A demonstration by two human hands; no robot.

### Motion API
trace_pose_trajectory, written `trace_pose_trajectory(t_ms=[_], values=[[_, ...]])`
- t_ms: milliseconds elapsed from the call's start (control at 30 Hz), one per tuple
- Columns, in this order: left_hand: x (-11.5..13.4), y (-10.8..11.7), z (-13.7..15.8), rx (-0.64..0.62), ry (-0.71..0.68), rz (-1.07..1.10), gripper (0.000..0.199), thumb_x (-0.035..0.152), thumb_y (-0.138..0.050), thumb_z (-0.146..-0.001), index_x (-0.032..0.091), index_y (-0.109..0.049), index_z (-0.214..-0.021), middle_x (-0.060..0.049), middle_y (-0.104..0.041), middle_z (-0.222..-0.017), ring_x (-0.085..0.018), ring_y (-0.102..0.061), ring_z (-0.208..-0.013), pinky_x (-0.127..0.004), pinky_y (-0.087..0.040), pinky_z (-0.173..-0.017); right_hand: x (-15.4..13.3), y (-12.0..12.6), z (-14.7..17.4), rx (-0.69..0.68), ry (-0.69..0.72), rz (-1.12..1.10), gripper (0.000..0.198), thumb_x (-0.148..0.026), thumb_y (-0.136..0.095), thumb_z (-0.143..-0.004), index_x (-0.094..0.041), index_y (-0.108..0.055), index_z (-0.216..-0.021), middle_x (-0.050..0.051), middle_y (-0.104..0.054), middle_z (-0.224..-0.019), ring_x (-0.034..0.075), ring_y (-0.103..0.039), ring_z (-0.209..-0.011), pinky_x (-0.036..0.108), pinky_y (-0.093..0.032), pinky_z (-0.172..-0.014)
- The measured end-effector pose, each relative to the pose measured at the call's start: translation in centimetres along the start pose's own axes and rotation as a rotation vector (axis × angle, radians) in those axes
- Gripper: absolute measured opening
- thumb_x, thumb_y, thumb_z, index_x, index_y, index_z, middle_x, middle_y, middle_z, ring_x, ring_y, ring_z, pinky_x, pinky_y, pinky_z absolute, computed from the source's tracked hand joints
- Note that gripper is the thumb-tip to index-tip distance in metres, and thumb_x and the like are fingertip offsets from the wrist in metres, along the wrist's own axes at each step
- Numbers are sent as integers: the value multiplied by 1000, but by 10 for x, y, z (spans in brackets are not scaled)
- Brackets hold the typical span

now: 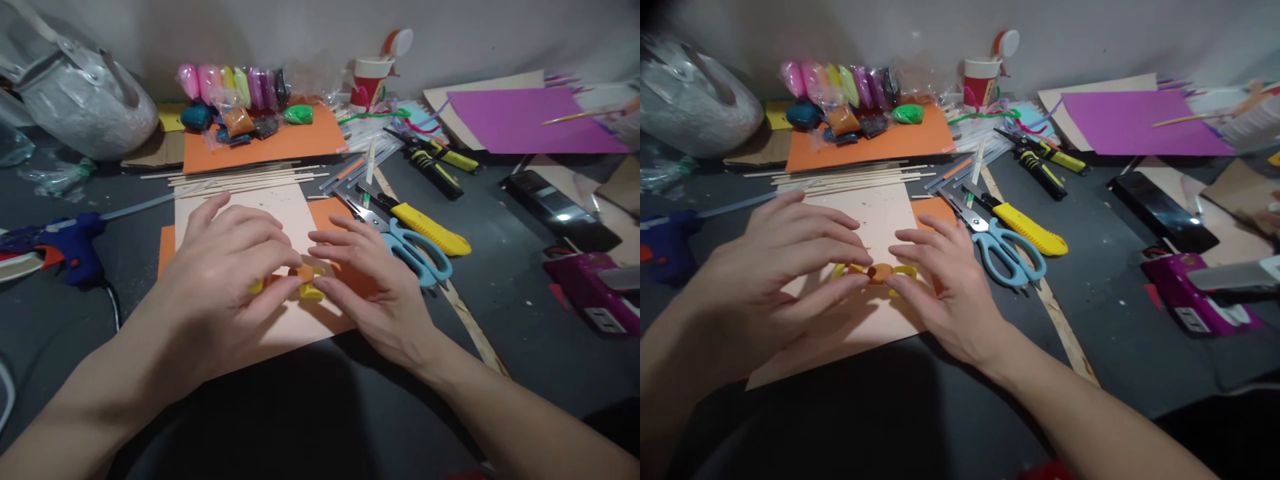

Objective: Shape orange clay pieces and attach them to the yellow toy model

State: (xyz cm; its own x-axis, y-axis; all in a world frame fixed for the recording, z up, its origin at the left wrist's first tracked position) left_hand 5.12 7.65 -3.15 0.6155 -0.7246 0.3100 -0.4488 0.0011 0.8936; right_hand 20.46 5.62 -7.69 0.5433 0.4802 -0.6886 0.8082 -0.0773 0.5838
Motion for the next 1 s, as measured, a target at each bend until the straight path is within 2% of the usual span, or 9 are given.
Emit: trace_pose_trajectory(t_ms=[100, 200, 333, 400, 533, 700, 767, 833, 1000], values=[[-9, 15, 1, 63, 21, -4, 17, 29, -54, -99, 23, -70, -96, -5, -77, -104, -26, -69, -107, -49, -40, -113, 4, 7, -1, 26, -21, -24, 14, -28, -68, -98, -24, -72, -111, 9, -75, -124, 27, -58, -136, 53, -44, -117], [-26, 16, 7, -23, 59, 6, 26, 43, -58, -96, 24, -69, -111, -7, -76, -115, -31, -68, -114, -48, -47, -104, 7, 6, -2, -85, -9, -13, 30, -40, -73, -94, -23, -70, -119, 11, -72, -130, 30, -53, -141, 56, -42, -119], [-44, -2, 19, -236, 93, -66, 47, 51, -70, -83, 26, -66, -123, -8, -75, -120, -36, -68, -113, -48, -53, -92, 11, -3, 2, -263, 19, 166, 62, -57, -85, -77, -23, -65, -125, 16, -57, -151, 44, -27, -156, 79, -17, -121], [-44, -12, 22, -313, 88, -115, 43, 42, -70, -84, 25, -65, -123, -10, -74, -122, -36, -67, -116, -47, -53, -91, 13, -6, 3, -291, 6, 252, 54, -52, -87, -77, -23, -67, -117, 17, -53, -155, 47, -19, -158, 83, -10, -118], [-38, -20, 23, -342, 108, -131, 39, 33, -67, -86, 24, -65, -124, -12, -73, -122, -35, -67, -115, -46, -54, -91, 15, -11, 2, -298, -12, 308, 28, -38, -80, -87, -24, -69, -108, 15, -54, -154, 45, -20, -159, 81, -12, -119], [-51, -11, 23, -358, 236, -15, 61, 53, -71, -85, 24, -61, -138, -13, -67, -140, -38, -60, -129, -50, -49, -103, 19, -14, -3, -276, -21, 303, 29, -32, -74, -92, -24, -71, -120, 14, -56, -153, 45, -21, -158, 82, -12, -119], [-55, 4, 19, -287, 284, 61, 66, 60, -69, -86, 22, -61, -139, -13, -66, -144, -37, -58, -132, -52, -44, -109, 20, -10, -5, -205, -15, 228, 32, -34, -78, -89, -25, -71, -119, 12, -60, -150, 44, -26, -157, 80, -10, -120], [-54, 28, 15, -106, 313, 113, 55, 58, -65, -90, 23, -65, -132, -10, -69, -138, -33, -61, -127, -47, -45, -108, 19, -1, -7, -90, -4, 151, 35, -40, -78, -88, -26, -71, -119, 11, -64, -146, 42, -34, -154, 79, -15, -120], [-32, 85, 20, 393, 294, 55, 23, 41, -53, -101, 25, -70, -99, 1, -71, -101, -21, -65, -101, -38, -47, -95, 17, 35, -10, 252, 4, 87, 17, -34, -63, -99, -24, -70, -111, 11, -72, -130, 28, -60, -134, 58, -44, -114]])
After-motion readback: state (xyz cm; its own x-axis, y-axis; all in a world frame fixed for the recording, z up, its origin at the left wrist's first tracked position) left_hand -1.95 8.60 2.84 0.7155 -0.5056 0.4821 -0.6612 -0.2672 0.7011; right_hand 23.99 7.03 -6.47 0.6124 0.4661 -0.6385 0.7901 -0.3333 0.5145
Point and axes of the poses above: each hand's wrist, its own z-axis away from the middle knuckle, its own y-axis out of the back of the hand, x = y × z, the point moved 7 cm from there along -z, towards the middle knuckle
